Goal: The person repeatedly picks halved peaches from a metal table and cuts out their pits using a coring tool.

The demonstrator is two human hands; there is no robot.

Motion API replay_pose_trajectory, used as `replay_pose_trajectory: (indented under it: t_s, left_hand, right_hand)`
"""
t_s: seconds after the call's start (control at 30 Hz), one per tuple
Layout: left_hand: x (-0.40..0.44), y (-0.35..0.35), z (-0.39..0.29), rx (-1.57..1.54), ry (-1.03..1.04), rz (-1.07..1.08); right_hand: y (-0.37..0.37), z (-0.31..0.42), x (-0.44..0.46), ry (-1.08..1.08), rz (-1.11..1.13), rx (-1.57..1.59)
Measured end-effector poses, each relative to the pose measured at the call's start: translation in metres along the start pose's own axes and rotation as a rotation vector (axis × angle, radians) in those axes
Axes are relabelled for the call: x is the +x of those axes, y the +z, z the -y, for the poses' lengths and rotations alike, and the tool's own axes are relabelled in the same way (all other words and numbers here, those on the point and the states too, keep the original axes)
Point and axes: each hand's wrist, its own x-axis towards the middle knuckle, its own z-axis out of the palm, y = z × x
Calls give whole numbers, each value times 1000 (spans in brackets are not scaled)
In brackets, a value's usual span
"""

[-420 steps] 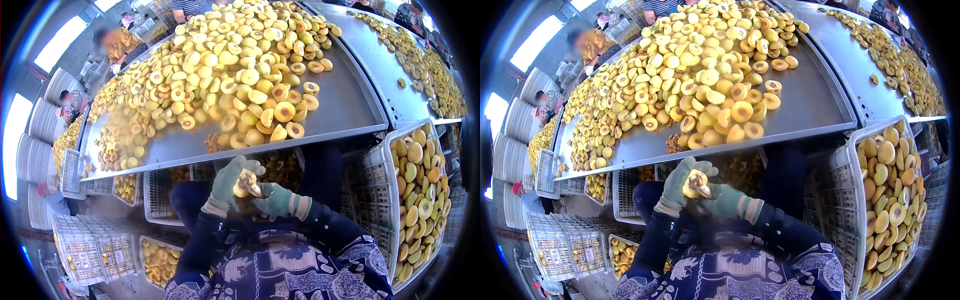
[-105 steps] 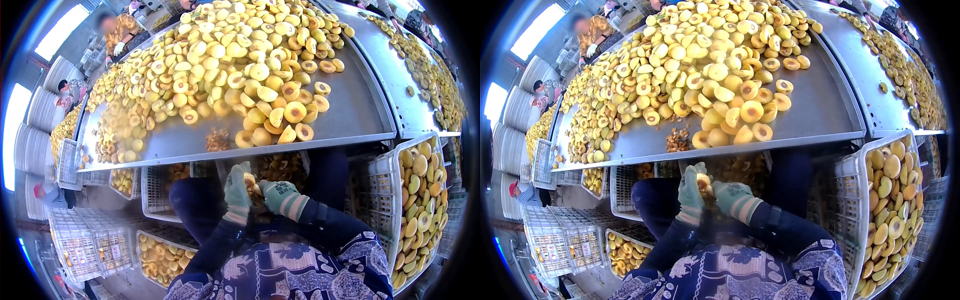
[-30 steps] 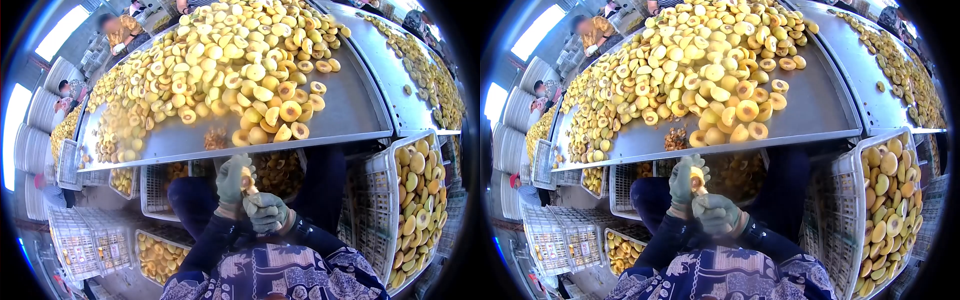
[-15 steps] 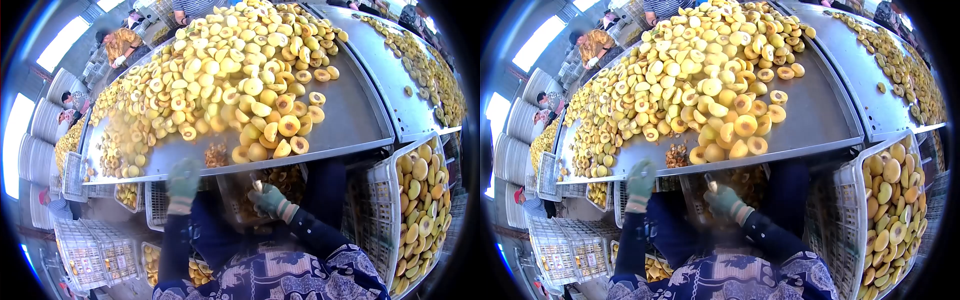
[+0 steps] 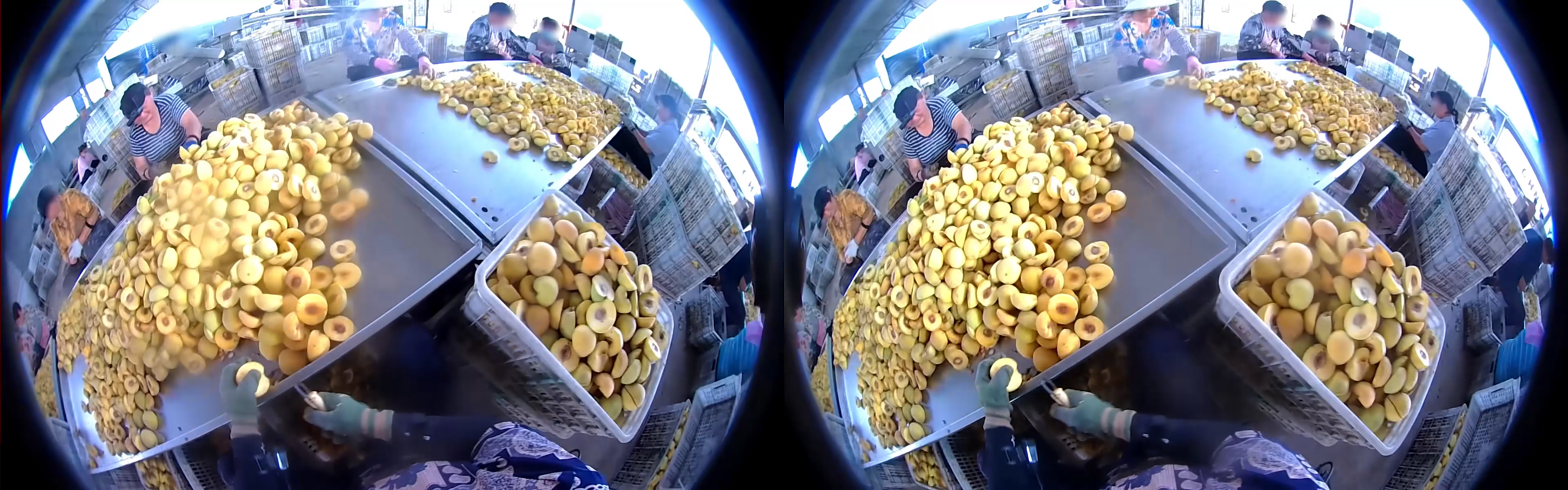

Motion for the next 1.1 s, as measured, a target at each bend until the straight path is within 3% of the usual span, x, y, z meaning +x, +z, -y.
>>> replay_pose_trajectory:
  t_s: [0.1, 0.17, 0.2, 0.27, 0.33, 0.47, 0.5, 0.8, 0.9, 1.0, 1.1]
  left_hand:
    - [-40, 12, -15, -513, -70, 3]
    - [-60, 20, -25, -474, -104, -37]
    - [-73, 23, -38, -717, -85, 106]
    - [-89, 36, -69, -880, -146, 68]
    - [-99, 40, -87, -868, -224, -8]
    - [-107, 39, -86, -865, -249, -28]
    - [-107, 42, -84, -820, -238, -96]
    - [-115, 47, -70, -708, -221, -169]
    - [-116, 48, -65, -646, -230, -191]
    - [-116, 46, -60, -685, -270, -181]
    - [-117, 47, -65, -656, -271, -177]
  right_hand:
    - [20, 7, -5, -239, -21, -106]
    - [33, 11, -10, -346, 0, -198]
    - [33, 7, -9, -447, 1, -326]
    - [27, -11, 3, -617, 48, -419]
    - [28, -2, -5, -691, -20, -640]
    - [25, 2, -14, -598, -69, -941]
    - [21, -10, -5, -671, -82, -909]
    - [24, -3, -16, -445, 59, -866]
    - [16, -15, -3, -452, 69, -994]
    - [40, 39, -41, 150, 159, -509]
    - [28, 29, -32, 159, 330, -205]
